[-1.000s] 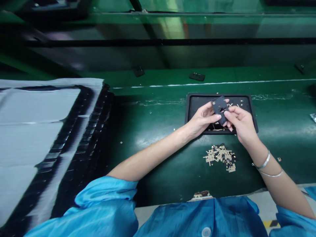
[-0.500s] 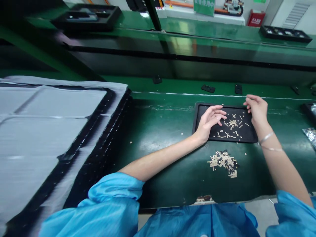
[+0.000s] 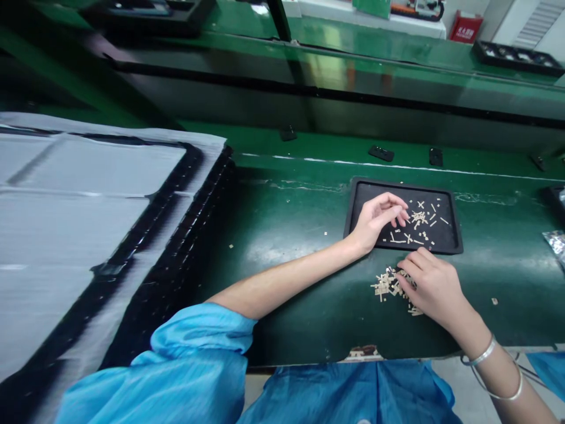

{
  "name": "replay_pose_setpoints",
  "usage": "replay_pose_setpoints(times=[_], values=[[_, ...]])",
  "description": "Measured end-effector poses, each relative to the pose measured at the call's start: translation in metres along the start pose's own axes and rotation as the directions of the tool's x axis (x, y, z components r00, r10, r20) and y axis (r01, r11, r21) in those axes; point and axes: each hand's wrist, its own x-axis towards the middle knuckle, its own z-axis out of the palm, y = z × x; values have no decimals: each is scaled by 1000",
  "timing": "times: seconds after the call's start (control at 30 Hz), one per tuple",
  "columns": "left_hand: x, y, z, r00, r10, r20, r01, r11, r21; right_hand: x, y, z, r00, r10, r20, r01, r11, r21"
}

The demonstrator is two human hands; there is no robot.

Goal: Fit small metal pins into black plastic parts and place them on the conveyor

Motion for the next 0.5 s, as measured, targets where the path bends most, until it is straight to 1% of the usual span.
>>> replay_pose_setpoints(times=[0.07,0.2,0.27,0.33,0.4,0.43,0.5], values=[[0,0,0,1000,-1,6,1,1000,-5,0,1,2,1000,-4,-9,4,1000,9],[1,1,0,999,-41,3,41,999,-22,0,1,5,1000,21,-21,-20,998,58],[1,1,0,999,-53,7,53,998,-24,-1,1,7,998,52,-35,-47,993,112],[1,2,0,998,-61,18,61,998,-15,-1,4,8,992,117,-55,-103,971,214],[1,2,0,996,-73,52,73,997,1,0,8,7,971,233,-48,-201,912,356],[0,3,0,993,-81,83,80,997,16,1,11,7,951,308,-26,-267,863,428],[-1,5,1,981,-105,164,94,993,72,4,19,4,886,460,50,-408,726,554]])
